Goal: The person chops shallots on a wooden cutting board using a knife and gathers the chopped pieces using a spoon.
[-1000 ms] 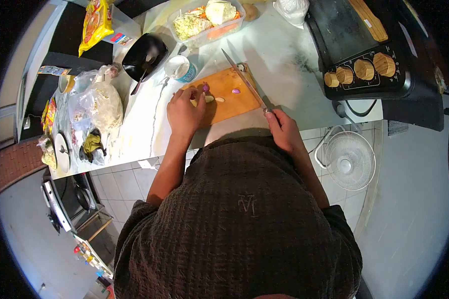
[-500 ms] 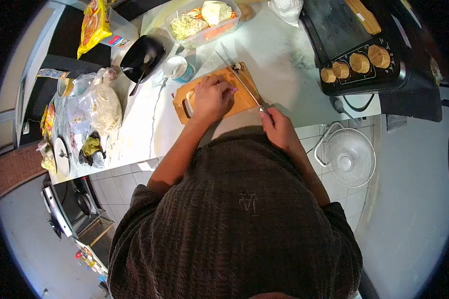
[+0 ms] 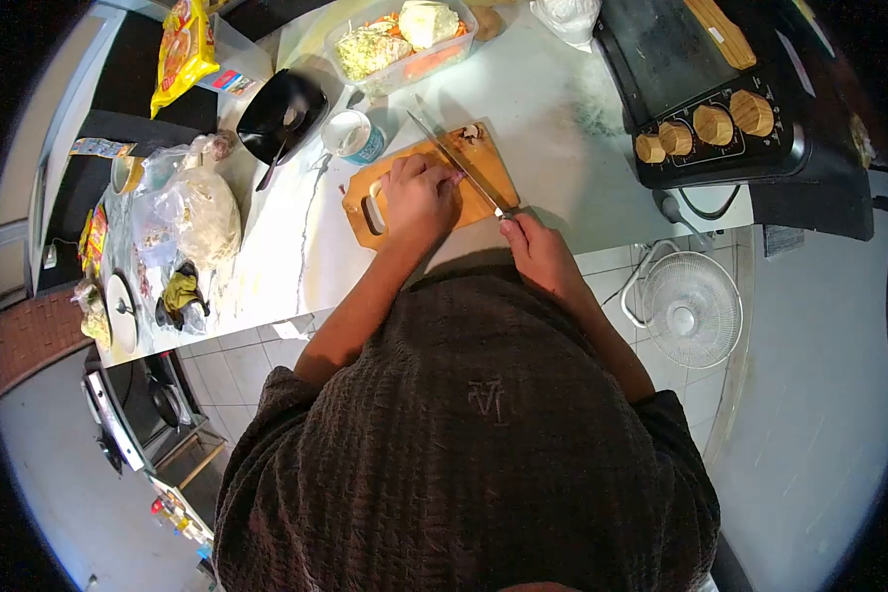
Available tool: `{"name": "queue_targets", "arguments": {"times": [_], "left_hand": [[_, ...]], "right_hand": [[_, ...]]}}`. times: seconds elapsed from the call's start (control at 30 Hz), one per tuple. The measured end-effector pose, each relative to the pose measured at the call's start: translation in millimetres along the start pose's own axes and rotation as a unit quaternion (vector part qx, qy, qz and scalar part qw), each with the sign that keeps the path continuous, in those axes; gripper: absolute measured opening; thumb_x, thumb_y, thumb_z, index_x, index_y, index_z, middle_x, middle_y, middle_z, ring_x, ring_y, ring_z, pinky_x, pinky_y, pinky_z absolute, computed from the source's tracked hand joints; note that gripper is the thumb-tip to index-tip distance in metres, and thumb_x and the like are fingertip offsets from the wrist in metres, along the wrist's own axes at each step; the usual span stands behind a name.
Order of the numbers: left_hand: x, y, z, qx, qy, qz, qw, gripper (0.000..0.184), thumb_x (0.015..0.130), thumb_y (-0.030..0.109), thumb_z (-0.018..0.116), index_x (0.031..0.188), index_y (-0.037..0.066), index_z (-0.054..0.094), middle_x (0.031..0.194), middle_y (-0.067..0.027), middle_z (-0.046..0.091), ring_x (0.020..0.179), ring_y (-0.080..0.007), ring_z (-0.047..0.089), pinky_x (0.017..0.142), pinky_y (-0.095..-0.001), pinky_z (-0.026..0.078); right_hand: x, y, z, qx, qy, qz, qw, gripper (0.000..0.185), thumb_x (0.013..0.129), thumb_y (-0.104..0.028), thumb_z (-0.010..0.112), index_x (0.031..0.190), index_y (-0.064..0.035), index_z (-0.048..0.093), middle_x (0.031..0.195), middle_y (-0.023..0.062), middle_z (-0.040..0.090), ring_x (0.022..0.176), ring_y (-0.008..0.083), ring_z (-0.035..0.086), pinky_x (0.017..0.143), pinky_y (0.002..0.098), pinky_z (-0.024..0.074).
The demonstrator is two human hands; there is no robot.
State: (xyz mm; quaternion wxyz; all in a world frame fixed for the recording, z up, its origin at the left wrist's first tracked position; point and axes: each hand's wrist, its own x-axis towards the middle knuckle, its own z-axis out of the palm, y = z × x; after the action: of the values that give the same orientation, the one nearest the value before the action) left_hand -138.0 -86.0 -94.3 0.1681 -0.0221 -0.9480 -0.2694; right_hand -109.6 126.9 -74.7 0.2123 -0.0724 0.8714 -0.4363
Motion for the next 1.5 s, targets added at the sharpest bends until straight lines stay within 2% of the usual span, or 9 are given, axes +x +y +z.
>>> {"name": "queue_targets", "arguments": {"times": [0.17,0.4,0.47,0.6,0.7,0.77,1.07,1.4,1.5], "left_hand": [[0.2,-6.2,6.0,-0.010,0.014,0.006,1.000,0.005,0.082,0.018,0.076,0.084,0.014,0.078,0.086,-0.0059,0.068,0.088,-0.0306,0.061,0.074,-0.0454,0.043],[1.0,-4.7,3.8,-0.015,0.021,0.016,1.000,0.004,0.081,0.018,0.077,0.081,0.014,0.077,0.078,-0.0058,0.064,0.084,-0.0306,0.060,0.069,-0.0444,0.040],[1.8,-3.5,1.3,-0.011,0.016,0.013,1.000,0.004,0.080,0.018,0.078,0.082,0.014,0.077,0.078,-0.0055,0.063,0.084,-0.0305,0.060,0.070,-0.0442,0.040],[4.0,-3.4,-0.1,-0.014,0.011,0.020,1.000,0.005,0.078,0.016,0.079,0.083,0.015,0.078,0.078,-0.0049,0.063,0.083,-0.0298,0.060,0.070,-0.0437,0.041],[3.5,-2.5,-2.1,-0.020,0.007,0.026,0.999,0.004,0.078,0.014,0.079,0.081,0.015,0.077,0.078,-0.0028,0.062,0.084,-0.0274,0.058,0.071,-0.0423,0.039],[3.7,-1.6,-2.5,-0.025,0.003,0.020,0.999,0.003,0.078,0.012,0.078,0.079,0.014,0.076,0.079,-0.0010,0.061,0.085,-0.0253,0.057,0.072,-0.0412,0.037],[2.8,-3.6,-0.7,-0.036,0.006,0.015,0.999,0.003,0.078,0.011,0.078,0.078,0.014,0.076,0.079,-0.0011,0.062,0.087,-0.0260,0.058,0.073,-0.0413,0.037],[0.1,-8.7,-0.5,0.022,-0.001,-0.016,1.000,0.005,0.082,0.018,0.075,0.083,0.013,0.077,0.089,-0.0054,0.066,0.093,-0.0297,0.060,0.077,-0.0454,0.041],[-1.9,-6.8,-0.6,0.035,-0.005,-0.027,0.999,0.008,0.082,0.021,0.075,0.085,0.013,0.077,0.092,-0.0061,0.067,0.096,-0.0300,0.060,0.079,-0.0459,0.042]], "right_hand": [[2.0,-1.8,1.6,-0.030,0.023,-0.010,0.999,0.034,0.105,-0.031,0.052,0.109,0.0012,0.062,0.088,0.0270,0.066,0.087,0.0470,0.065,0.072,0.0486,0.0489],[1.5,-3.3,1.8,-0.041,0.013,-0.007,0.999,0.033,0.104,-0.030,0.052,0.107,0.0014,0.062,0.087,0.0282,0.065,0.085,0.0489,0.063,0.071,0.0502,0.0485],[2.6,-4.2,2.3,-0.054,0.020,0.001,0.998,0.035,0.104,-0.037,0.050,0.099,-0.0032,0.061,0.086,0.0270,0.067,0.084,0.0498,0.065,0.073,0.0586,0.0505],[5.1,-2.2,3.7,-0.082,0.027,-0.022,0.996,0.036,0.104,-0.037,0.050,0.098,-0.0032,0.061,0.085,0.0278,0.067,0.083,0.0499,0.065,0.073,0.0594,0.0508],[3.5,-9.7,2.1,-0.092,0.038,-0.010,0.995,0.032,0.104,-0.029,0.052,0.100,0.0014,0.060,0.083,0.0282,0.065,0.082,0.0499,0.063,0.069,0.0543,0.0480],[5.1,-10.5,1.7,-0.111,0.022,-0.006,0.994,0.037,0.104,-0.037,0.050,0.097,-0.0025,0.060,0.085,0.0282,0.067,0.082,0.0505,0.065,0.074,0.0603,0.0511],[13.7,-12.1,8.6,-0.145,-0.006,0.041,0.989,0.038,0.104,-0.038,0.050,0.099,-0.0025,0.061,0.086,0.0283,0.068,0.084,0.0517,0.066,0.076,0.0599,0.0521],[-1.1,-3.2,2.2,-0.162,-0.014,0.045,0.986,0.040,0.103,-0.040,0.049,0.102,-0.0012,0.059,0.087,0.0287,0.068,0.087,0.0514,0.066,0.078,0.0601,0.0519],[-3.5,-3.7,5.1,-0.151,0.029,0.010,0.988,0.038,0.104,-0.035,0.050,0.097,0.0008,0.059,0.083,0.0292,0.066,0.082,0.0506,0.064,0.071,0.0567,0.0492]]}}
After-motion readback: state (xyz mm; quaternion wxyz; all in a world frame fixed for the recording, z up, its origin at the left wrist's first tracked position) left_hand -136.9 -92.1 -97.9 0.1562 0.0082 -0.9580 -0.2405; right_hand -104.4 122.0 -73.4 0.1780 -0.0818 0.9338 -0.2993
